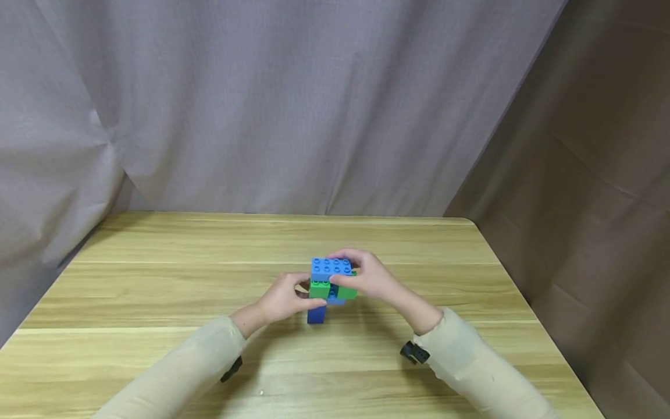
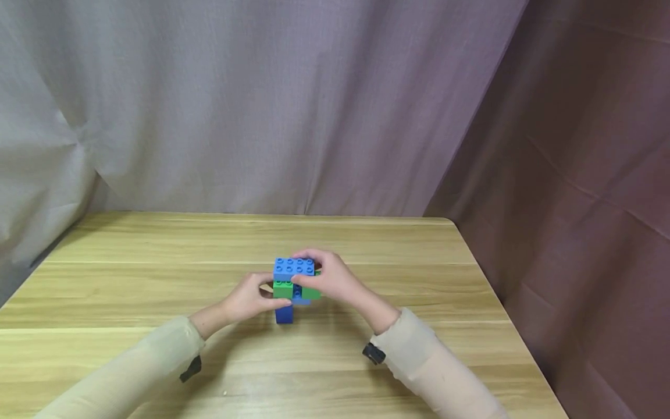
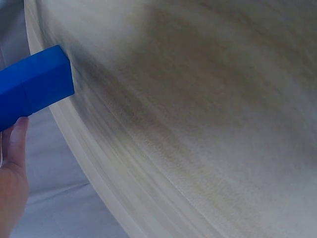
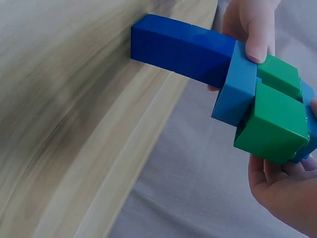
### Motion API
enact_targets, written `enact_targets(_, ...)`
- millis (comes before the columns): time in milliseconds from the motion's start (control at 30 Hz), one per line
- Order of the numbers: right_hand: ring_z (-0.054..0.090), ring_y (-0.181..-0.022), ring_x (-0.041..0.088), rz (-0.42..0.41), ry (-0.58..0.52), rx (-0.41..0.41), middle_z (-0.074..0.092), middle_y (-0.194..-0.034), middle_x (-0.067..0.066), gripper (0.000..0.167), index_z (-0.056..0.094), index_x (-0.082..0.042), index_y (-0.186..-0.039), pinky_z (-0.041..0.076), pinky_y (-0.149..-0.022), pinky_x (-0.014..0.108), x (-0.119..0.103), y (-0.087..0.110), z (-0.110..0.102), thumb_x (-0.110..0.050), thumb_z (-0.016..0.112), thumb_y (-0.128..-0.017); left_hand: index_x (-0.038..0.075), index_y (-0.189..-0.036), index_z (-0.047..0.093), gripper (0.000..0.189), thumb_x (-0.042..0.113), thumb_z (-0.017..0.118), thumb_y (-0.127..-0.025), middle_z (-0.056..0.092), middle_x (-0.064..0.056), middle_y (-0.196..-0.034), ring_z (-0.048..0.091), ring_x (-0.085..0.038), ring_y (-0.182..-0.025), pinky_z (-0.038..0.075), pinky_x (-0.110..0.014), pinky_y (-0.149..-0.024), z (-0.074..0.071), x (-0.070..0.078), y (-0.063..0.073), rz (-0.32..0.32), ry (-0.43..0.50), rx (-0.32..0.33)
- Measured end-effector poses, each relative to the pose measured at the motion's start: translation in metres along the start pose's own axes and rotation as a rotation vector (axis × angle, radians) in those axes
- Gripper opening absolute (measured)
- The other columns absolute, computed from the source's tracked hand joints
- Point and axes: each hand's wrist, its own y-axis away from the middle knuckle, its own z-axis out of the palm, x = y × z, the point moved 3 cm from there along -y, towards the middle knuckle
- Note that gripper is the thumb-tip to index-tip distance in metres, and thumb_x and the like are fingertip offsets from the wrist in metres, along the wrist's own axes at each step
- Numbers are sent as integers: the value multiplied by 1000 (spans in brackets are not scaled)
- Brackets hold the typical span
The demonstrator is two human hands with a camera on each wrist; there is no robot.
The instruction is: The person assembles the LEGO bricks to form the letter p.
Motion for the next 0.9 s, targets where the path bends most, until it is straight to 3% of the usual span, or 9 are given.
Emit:
enact_targets(500, 60, -97, 22, -4, -30, -60, 62, -118, 19, 45, 57, -2, -125, 56, -76, 24, 5, 7, 1, -21, 69, -86, 6, -112, 63, 38, 28, 72, -82, 68, -6, -96, 63, -16, -90, 57, -21, -76, 0, 0, 1, -1, -17, -13)
enact_targets(700, 59, -76, 11, -78, 107, -95, 63, -117, 20, 46, 56, 0, -125, 52, -61, 19, 0, 9, -5, -20, 68, -86, 7, -115, 63, 40, 29, 72, -82, 68, -6, -98, 63, -19, -91, 57, -21, -76, 0, 2, 0, 19, -26, -19)
enact_targets(900, 56, -73, 6, -128, 228, -154, 66, -111, 16, 46, 55, 2, -126, 51, -66, 20, -6, 9, -6, -22, 66, -87, 6, -114, 63, 40, 29, 72, -82, 68, -6, -97, 62, -18, -90, 57, -21, -75, 0, 2, 0, 37, -29, -19)
